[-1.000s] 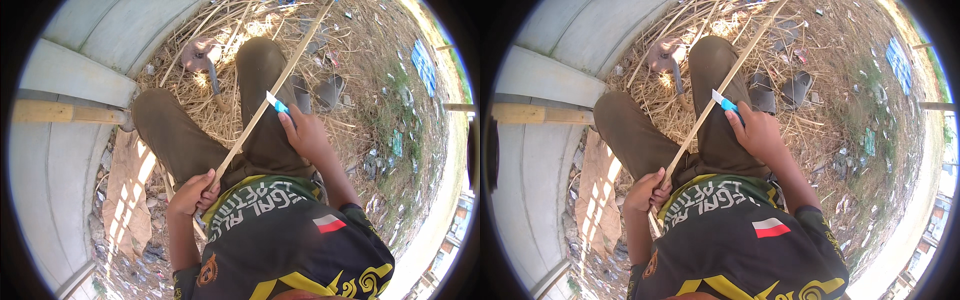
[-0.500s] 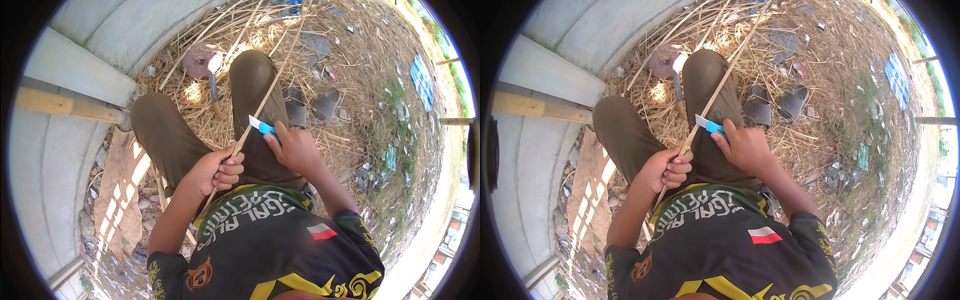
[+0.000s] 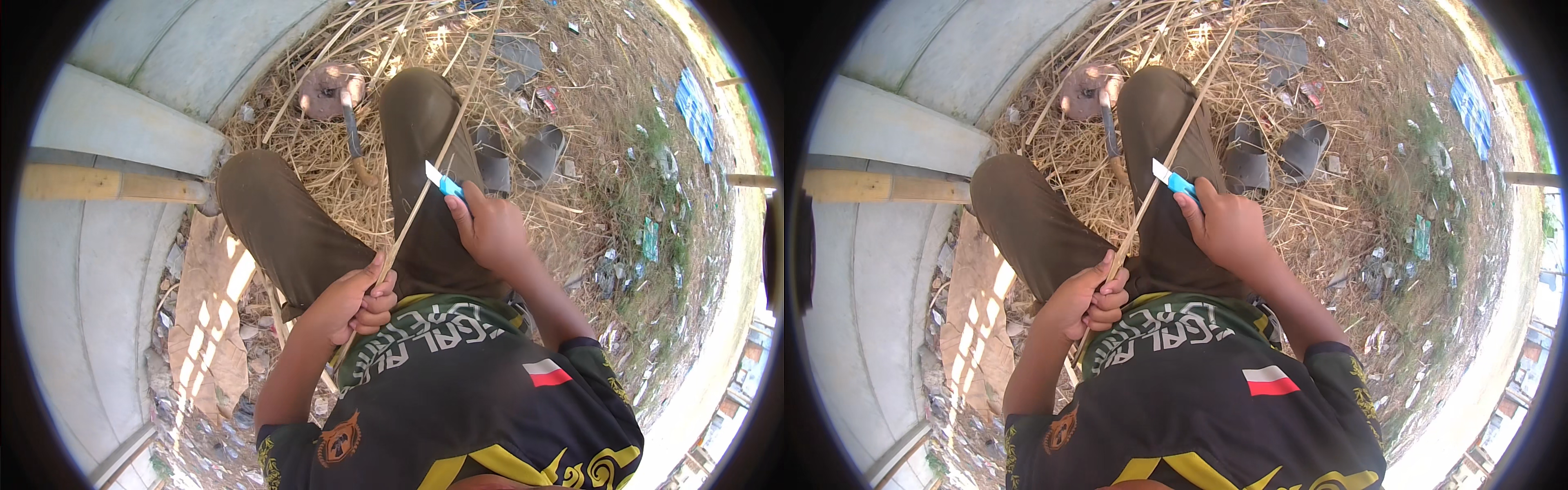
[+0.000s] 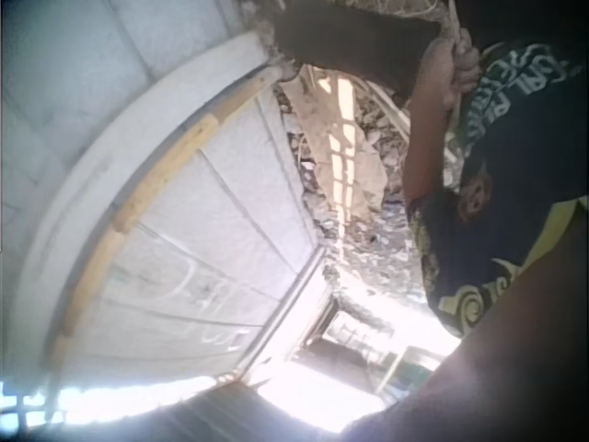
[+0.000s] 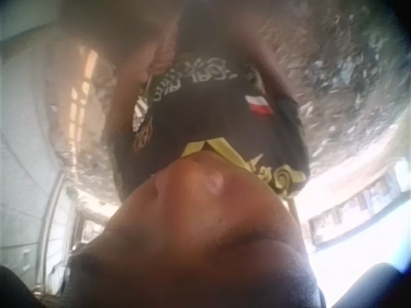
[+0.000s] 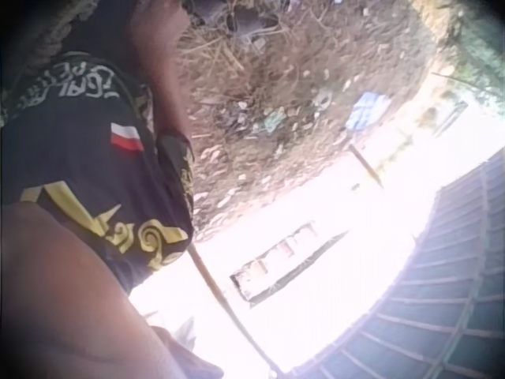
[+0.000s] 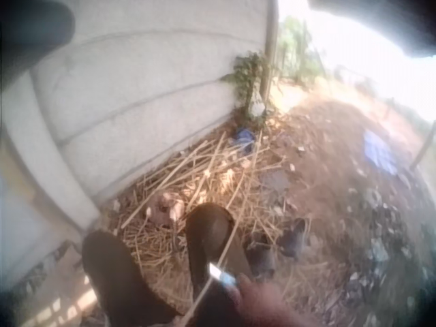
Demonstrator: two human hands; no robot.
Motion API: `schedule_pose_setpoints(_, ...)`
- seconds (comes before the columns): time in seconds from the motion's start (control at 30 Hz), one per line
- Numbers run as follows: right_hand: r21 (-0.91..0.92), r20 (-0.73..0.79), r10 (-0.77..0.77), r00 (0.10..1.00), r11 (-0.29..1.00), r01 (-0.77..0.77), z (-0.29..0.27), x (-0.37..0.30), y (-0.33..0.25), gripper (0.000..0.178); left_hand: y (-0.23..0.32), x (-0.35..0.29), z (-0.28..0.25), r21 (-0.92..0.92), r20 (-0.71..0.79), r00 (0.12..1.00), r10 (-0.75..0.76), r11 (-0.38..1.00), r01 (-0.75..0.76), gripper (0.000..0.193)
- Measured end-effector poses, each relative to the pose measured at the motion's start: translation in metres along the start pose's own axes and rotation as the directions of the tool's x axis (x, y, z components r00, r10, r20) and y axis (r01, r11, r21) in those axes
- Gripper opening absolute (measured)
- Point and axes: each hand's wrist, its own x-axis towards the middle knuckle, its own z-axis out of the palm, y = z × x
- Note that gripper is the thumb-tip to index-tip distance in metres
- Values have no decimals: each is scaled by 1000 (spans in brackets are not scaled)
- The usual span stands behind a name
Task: The person sits on the ground and uses a knife to shave thin strips from a long bamboo stick. They repeatedly scrape the surface to create fine shavings and occasionally switch to a utility knife to refine the edges.
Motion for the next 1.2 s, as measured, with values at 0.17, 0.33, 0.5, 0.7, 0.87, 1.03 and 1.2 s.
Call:
schedule_pose_setpoints(0.17,-30,8,-32,999,999,32,-1,-2,-5,35,-29,-39,-12,94,-140,989,47,995,-34,54)
schedule_pose_setpoints(0.33,-43,-15,16,1000,999,-17,3,0,-10,36,-65,-76,-33,118,-238,970,41,993,-13,55)
schedule_pose_setpoints(0.5,-38,-116,50,992,998,-55,6,-2,-12,39,-122,-125,-84,43,-198,980,4,999,5,53)
schedule_pose_setpoints(0.7,-26,-152,166,974,985,-172,5,2,-23,37,-196,-187,-149,-62,-188,980,-70,996,59,55)
schedule_pose_setpoints(0.87,94,-128,169,977,983,-158,1,3,-17,35,-207,-190,-164,-80,-146,986,-86,994,75,55)
schedule_pose_setpoints(1.03,285,0,173,985,944,-166,-14,13,2,40,-167,-174,-145,102,-293,956,23,995,7,53)
schedule_pose_setpoints(1.2,91,34,129,991,987,-131,-16,6,-4,41,-87,-126,-63,441,-470,841,267,897,-38,46)
